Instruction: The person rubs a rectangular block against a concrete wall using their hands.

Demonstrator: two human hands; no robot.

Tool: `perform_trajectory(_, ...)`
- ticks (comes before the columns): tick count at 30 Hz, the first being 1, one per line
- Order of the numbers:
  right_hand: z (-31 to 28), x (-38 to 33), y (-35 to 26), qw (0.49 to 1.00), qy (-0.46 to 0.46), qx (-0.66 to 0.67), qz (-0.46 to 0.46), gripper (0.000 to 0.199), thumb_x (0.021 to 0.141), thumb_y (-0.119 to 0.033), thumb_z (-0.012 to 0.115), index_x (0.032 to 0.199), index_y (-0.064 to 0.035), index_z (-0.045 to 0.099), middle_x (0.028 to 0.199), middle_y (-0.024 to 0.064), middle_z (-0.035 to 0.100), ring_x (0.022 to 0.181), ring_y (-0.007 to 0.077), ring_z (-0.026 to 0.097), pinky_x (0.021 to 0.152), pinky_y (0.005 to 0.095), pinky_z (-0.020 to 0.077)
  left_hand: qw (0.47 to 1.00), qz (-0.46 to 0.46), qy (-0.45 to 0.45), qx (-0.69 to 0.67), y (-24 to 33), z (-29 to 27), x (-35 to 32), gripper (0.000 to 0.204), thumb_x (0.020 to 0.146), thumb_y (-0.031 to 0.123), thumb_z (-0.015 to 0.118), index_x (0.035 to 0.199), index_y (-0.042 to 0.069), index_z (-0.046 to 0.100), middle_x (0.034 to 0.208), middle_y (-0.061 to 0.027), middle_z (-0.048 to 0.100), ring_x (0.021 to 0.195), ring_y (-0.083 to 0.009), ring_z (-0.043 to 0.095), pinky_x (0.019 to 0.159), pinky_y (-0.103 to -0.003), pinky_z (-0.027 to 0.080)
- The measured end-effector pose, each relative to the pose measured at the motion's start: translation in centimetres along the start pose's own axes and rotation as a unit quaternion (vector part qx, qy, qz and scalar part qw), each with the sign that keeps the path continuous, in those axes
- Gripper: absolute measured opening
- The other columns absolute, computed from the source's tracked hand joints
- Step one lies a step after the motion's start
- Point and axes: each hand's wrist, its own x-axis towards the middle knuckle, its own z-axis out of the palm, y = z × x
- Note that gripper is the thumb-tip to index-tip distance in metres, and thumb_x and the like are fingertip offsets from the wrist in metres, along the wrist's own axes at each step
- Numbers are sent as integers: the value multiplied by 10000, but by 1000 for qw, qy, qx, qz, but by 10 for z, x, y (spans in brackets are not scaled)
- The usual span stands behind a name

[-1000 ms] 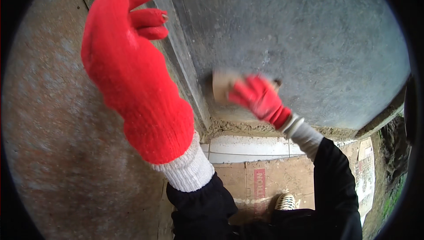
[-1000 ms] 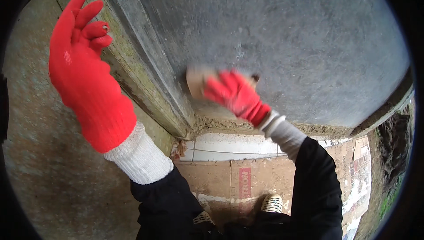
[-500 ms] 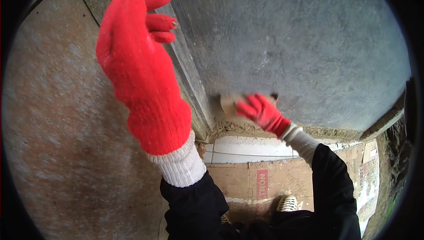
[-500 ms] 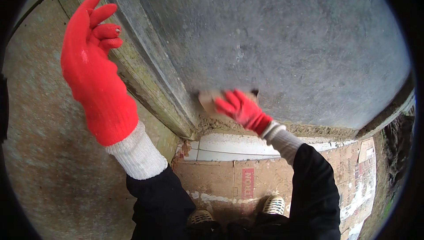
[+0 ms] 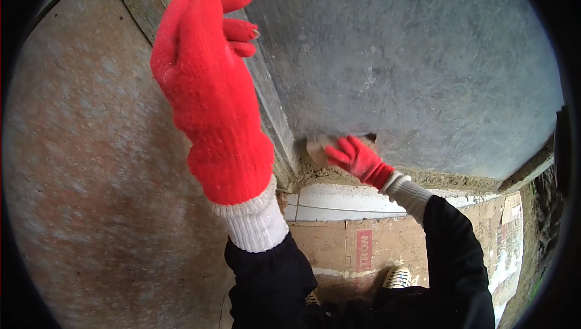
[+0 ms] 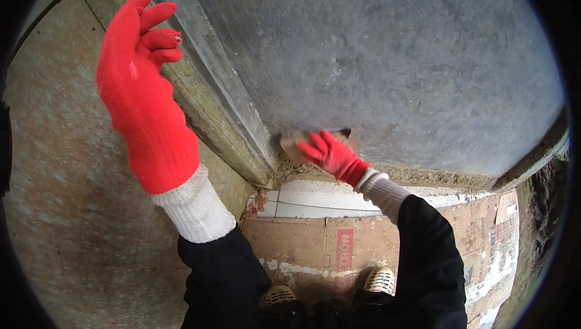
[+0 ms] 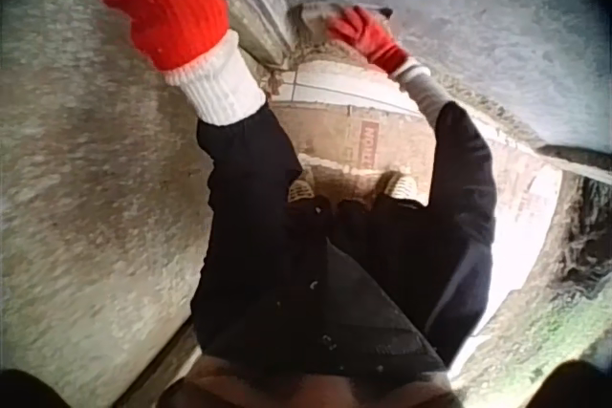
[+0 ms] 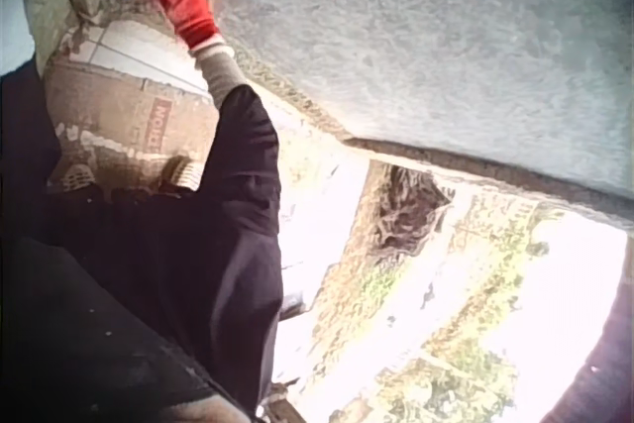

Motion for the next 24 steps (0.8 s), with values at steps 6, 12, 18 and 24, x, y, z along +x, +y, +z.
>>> perform_trajectory(6, -143, 126, 61, 960, 149, -86, 221, 631, 722, -167, 645, 1327, -313, 543, 1330, 91, 462, 1079, 321, 543, 911, 477, 456, 1000, -16, 9, 12, -11, -7, 0, 374, 939, 279, 507, 1153, 5, 643, 994, -130, 669, 711, -112, 561, 651, -238, 446)
perform_trajectory(12, 0, 22, 17, 970, -89, -227, 4, 588, 732, -175, 671, 1302, -263, 559, 1276, 114, 491, 1069, 299, 559, 917, 462, 482, 998, -43, 8, -43, -11, 7, 0, 364, 931, 261, 511, 1150, 2, 644, 989, -130, 667, 719, -114, 569, 652, -237, 448)
perform_trajectory(18, -31, 57, 11, 993, 69, -82, 54, 593, 712, -194, 687, 1287, -273, 563, 1295, 90, 487, 1152, 301, 514, 942, 474, 469, 999, -11, 34, 10, -11, -1, 1, 364, 938, 260, 497, 1143, -2, 644, 985, -128, 663, 716, -115, 566, 659, -236, 456)
perform_trajectory(24, -138, 141, 52, 932, 221, -65, 281, 651, 657, -192, 705, 1283, -303, 568, 1273, 99, 491, 1072, 366, 514, 893, 500, 440, 998, -45, 48, -7, -22, -16, 3, 352, 944, 245, 478, 1143, 8, 645, 997, -122, 658, 718, -116, 557, 656, -232, 451)
